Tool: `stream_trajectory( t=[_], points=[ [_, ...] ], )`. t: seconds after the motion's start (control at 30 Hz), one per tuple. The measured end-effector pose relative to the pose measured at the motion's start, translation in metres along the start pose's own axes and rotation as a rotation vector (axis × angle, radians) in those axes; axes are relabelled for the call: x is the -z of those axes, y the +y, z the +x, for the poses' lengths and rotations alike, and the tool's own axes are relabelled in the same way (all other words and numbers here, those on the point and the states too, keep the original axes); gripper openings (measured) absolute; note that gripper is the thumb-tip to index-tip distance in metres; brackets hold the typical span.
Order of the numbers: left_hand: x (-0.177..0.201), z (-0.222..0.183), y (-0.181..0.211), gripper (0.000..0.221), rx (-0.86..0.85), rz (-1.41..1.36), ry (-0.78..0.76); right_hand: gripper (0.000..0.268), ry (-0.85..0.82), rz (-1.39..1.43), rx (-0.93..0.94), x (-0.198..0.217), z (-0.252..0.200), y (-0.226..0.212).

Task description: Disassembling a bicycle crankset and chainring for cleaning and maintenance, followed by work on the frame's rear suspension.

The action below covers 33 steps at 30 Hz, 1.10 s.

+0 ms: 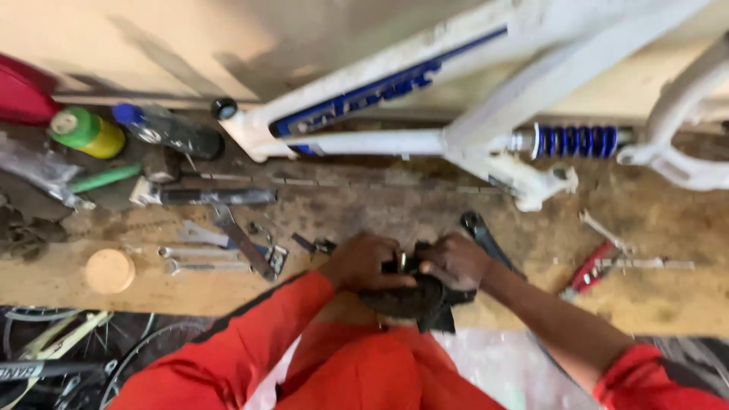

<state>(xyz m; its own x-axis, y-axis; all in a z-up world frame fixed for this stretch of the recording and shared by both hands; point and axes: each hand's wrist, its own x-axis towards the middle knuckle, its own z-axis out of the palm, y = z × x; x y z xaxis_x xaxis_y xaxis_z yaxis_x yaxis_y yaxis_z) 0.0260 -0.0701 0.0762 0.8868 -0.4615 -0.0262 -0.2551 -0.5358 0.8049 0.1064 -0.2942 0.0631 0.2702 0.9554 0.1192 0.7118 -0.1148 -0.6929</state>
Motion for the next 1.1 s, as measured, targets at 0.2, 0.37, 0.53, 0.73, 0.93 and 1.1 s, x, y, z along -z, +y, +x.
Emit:
stream_trajectory(
  t=[0.2, 0.37, 0.53, 0.73, 0.93, 1.1],
  points=[
    [0.017, -0.003, 0.015, 0.059, 0.009, -0.047, -0.015, 0.051, 0.049, -0.107, 0.043, 0.015, 0.007, -0.019],
    [0.007, -0.009, 0.006, 0.056, -0.007, -0.175, 0.046, 0.044, 0.021, 0.019, -0.109, 0.013, -0.006, -0.038],
    [0.015, -0.017, 0.019, 0.055, 0.031, -0.201, 0.151, 0.047, -0.063, 0.094, -0.274, 0.020, -0.008, -0.065],
    [0.031, -0.039, 0.011, 0.054, 0.093, 0.116, 0.148, 0.034, -0.044, -0.001, -0.439, 0.024, -0.002, -0.083],
    [0.033, -0.048, 0.012, 0.053, 0.182, 0.152, 0.080, 0.031, -0.127, -0.165, -0.522, 0.029, 0.008, -0.101],
    [0.036, -0.050, 0.016, 0.052, 0.202, 0.138, 0.074, 0.033, -0.204, -0.167, -0.637, 0.023, 0.010, -0.101]
  ],
)
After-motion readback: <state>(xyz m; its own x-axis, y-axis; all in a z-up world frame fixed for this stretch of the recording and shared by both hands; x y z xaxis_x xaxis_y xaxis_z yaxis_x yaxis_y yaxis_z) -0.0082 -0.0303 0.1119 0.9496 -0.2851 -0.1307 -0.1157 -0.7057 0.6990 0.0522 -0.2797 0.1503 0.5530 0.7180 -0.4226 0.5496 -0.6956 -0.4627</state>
